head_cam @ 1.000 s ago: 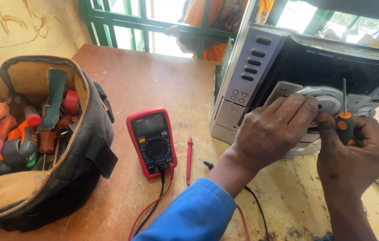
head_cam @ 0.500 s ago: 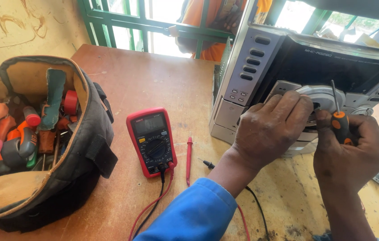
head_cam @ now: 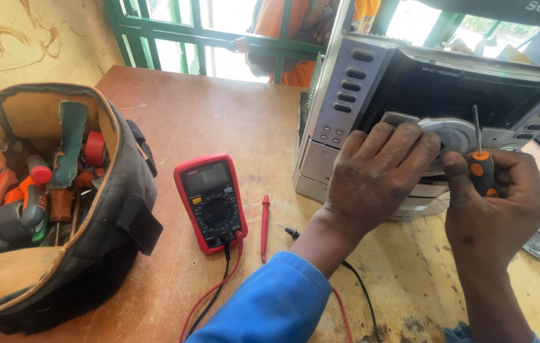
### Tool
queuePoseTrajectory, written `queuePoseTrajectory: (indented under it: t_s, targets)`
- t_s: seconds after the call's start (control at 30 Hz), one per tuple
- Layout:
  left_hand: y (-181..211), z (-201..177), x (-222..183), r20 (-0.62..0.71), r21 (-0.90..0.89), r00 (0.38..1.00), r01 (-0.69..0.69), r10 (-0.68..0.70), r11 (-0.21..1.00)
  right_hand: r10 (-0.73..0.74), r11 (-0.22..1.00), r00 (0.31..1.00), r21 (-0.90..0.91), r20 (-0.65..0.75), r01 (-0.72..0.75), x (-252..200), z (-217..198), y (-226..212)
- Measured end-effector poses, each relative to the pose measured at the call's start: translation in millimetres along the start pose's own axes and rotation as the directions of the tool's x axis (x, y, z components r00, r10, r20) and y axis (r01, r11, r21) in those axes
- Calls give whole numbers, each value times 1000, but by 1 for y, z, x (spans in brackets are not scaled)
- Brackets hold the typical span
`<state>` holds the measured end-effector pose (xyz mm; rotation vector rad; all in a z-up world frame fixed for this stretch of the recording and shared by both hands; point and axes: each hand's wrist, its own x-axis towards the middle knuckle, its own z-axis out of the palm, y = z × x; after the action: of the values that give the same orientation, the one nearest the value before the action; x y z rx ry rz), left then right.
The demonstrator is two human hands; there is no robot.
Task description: Repairing a Sony stereo system by adjusting the front panel with a screwdriver and testing internal circuitry with a multimeter.
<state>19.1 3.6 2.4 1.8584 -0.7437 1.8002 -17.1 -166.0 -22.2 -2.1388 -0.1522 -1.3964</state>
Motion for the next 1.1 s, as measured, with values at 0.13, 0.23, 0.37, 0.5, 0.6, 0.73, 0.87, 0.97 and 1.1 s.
queuePoseTrajectory:
  t_s: [0.13,0.23,0.37,0.5,0.6,0.73,0.87,0.97,1.1]
  targets:
    - [1,2,-4,7,-33,999,-34,34,999,57,998,998,34,15,-57,3,0,-3]
    - [2,3,-8,75,-124,996,-42,52,991,34,999,999,9,25,-34,6,-2,-6]
    - [3,6,-9,64,-30,996,-67,69,997,98,993,995,56,37,-100,9,-3,-12]
    - [6,3,-3,62,-32,997,-33,35,999,138,985,988,91,68,-144,12,-4,-12]
    - [8,7,-6,66,-43,998,-10,13,999,132,987,988,79,83,-138,14,-6,-15]
    - [11,6,-4,51,-75,999,16,-12,997,195,974,977,99,91,-203,13,-6,-14]
    - [13,3,0,54,-95,997,65,-60,993,208,973,973,83,102,-217,14,-7,-16]
    - [15,3,1,55,-115,995,86,-80,990,202,974,973,84,107,-211,14,-7,-14]
    - [14,3,1,47,-103,996,77,-72,992,173,980,977,76,122,-183,13,-9,-13]
